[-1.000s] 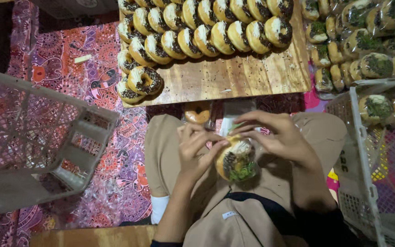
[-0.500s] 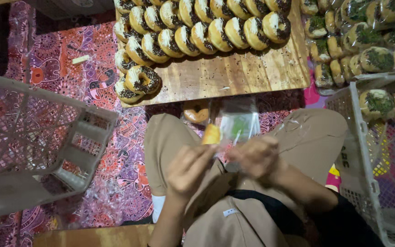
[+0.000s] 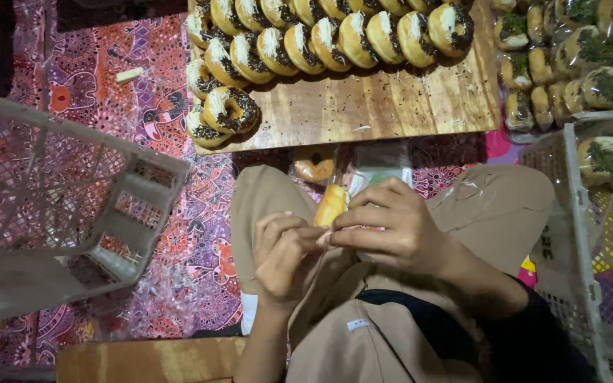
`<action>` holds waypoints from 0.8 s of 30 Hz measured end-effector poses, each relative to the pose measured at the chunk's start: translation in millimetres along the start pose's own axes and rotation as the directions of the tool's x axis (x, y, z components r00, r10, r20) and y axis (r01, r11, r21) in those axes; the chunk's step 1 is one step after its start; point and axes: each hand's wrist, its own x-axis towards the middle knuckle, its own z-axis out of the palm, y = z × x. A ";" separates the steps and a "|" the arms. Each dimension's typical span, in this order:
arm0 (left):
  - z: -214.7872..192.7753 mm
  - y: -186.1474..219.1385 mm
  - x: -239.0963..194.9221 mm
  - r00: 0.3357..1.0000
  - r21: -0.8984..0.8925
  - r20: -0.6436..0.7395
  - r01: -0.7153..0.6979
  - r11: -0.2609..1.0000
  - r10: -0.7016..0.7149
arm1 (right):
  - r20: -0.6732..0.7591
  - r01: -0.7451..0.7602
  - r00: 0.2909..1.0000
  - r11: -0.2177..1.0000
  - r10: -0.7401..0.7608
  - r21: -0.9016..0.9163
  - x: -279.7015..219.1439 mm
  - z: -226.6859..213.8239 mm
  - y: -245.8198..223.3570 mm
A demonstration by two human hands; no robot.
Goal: The person sits on the floor and individually places ring-shaped pastries into clear plastic bags, then seals them and stacks them in a crate. The person also uses a grater to apply topping to the pastries on a wooden board.
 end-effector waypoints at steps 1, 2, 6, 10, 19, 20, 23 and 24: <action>-0.6 0.9 0.3 0.998 -0.012 -0.021 0.051 0.999 -0.051 | -0.003 0.024 1.000 0.998 -0.024 -0.055 -2.7 3.9 1.7; -1.3 1.2 0.1 0.994 -0.024 -0.042 0.101 0.995 -0.102 | -0.030 0.069 0.997 0.982 -0.076 -0.176 -8.1 8.5 4.1; -7.9 -3.5 -8.7 0.999 -0.028 -0.016 0.029 0.999 -0.029 | -0.041 -0.134 0.991 0.906 0.128 -0.401 -44.0 22.3 28.9; -9.7 -13.8 -27.9 0.910 -0.373 -0.144 0.315 0.873 -0.390 | 0.087 -0.638 0.705 0.684 0.704 -0.354 -71.9 10.9 73.8; 37.2 -91.0 -16.8 0.645 -0.328 -0.165 0.678 0.658 -0.747 | 0.096 -0.342 0.606 0.150 0.790 0.928 -51.2 147.5 86.1; 38.0 -100.0 -19.1 0.667 -0.343 -0.202 0.638 0.690 -0.717 | -0.022 -0.369 0.572 0.282 0.820 0.886 -47.1 162.9 92.1; 39.7 -116.0 -38.6 0.766 -0.116 -0.340 0.541 0.833 -0.545 | -0.299 -0.437 0.511 0.543 0.806 0.717 -43.1 199.7 107.9; 41.2 -118.1 -51.8 0.736 -0.087 -0.313 0.607 0.790 -0.600 | -0.316 -0.450 0.506 0.558 0.803 0.697 -51.3 210.8 105.6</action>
